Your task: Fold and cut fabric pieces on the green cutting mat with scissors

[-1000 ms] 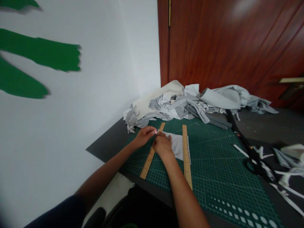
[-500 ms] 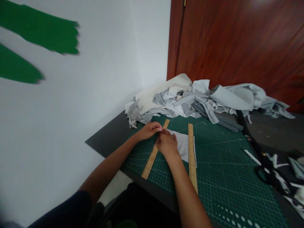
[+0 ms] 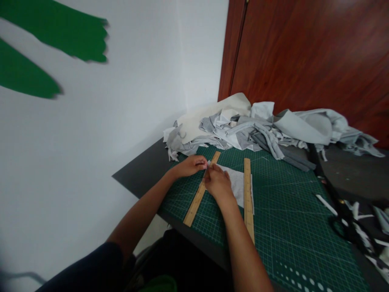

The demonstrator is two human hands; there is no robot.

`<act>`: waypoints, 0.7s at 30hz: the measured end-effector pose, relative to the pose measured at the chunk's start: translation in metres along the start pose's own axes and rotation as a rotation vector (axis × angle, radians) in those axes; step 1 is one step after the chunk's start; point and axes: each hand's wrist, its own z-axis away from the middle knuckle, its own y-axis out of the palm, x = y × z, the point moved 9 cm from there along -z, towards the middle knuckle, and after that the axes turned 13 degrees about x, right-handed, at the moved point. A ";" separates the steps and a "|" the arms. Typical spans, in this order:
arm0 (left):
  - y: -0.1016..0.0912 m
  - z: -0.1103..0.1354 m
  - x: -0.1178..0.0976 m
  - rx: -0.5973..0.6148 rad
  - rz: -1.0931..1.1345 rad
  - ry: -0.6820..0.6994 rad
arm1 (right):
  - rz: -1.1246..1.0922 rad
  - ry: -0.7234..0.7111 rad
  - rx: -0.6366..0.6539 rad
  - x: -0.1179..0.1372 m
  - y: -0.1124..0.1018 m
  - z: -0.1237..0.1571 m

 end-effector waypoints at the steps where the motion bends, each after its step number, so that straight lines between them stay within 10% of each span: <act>1: 0.002 0.001 -0.002 0.033 0.003 0.016 | -0.016 -0.009 -0.007 0.000 0.000 0.000; 21: 0.008 0.007 -0.002 0.196 0.196 0.074 | -0.169 -0.113 -0.088 -0.013 0.007 -0.014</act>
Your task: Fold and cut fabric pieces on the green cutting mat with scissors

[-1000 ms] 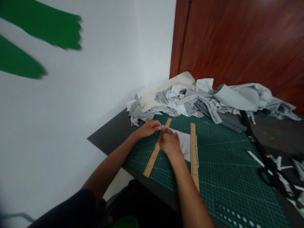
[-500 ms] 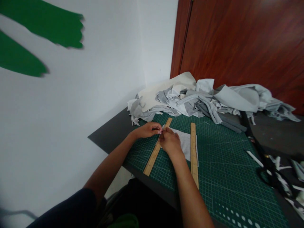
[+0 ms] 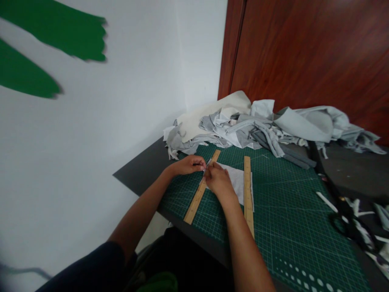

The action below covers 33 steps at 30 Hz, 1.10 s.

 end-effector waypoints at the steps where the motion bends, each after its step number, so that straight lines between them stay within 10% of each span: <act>1: 0.001 0.000 0.001 0.009 0.044 0.000 | -0.006 0.001 0.001 0.000 0.000 -0.001; 33: 0.004 0.003 0.002 -0.005 0.030 -0.062 | 0.097 0.070 0.053 0.005 -0.005 0.012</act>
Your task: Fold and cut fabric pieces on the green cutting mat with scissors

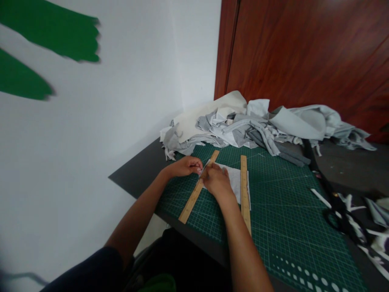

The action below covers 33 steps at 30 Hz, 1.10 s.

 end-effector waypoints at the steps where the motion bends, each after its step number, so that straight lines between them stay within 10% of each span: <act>1: -0.001 0.000 0.000 -0.003 0.007 0.002 | -0.001 -0.014 -0.006 0.001 0.000 0.000; 19: -0.003 -0.002 0.002 -0.032 0.004 0.012 | 0.007 -0.035 -0.019 0.006 -0.002 0.000; 27: -0.008 -0.013 -0.007 -0.384 -0.112 0.056 | -0.049 0.026 -0.091 0.014 -0.009 0.005; 33: -0.006 -0.022 0.001 -0.428 -0.013 0.083 | -0.242 0.020 -0.251 0.004 -0.026 0.004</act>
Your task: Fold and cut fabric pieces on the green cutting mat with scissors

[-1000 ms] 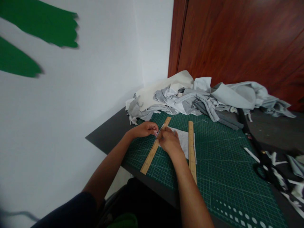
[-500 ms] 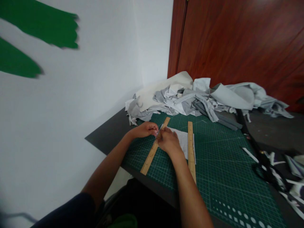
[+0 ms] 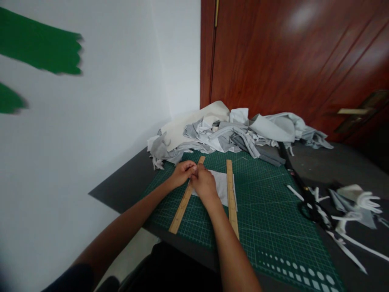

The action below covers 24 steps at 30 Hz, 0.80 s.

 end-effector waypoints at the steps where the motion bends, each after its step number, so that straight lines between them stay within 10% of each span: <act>1: 0.001 -0.001 0.001 0.010 0.009 0.006 | -0.016 -0.013 -0.018 0.001 -0.002 0.000; 10: 0.002 0.003 -0.004 0.030 -0.231 0.002 | 0.122 0.083 -0.189 -0.012 -0.049 0.012; 24: 0.013 -0.007 -0.004 0.161 -0.841 -0.249 | 0.273 0.283 -0.290 -0.152 -0.102 0.042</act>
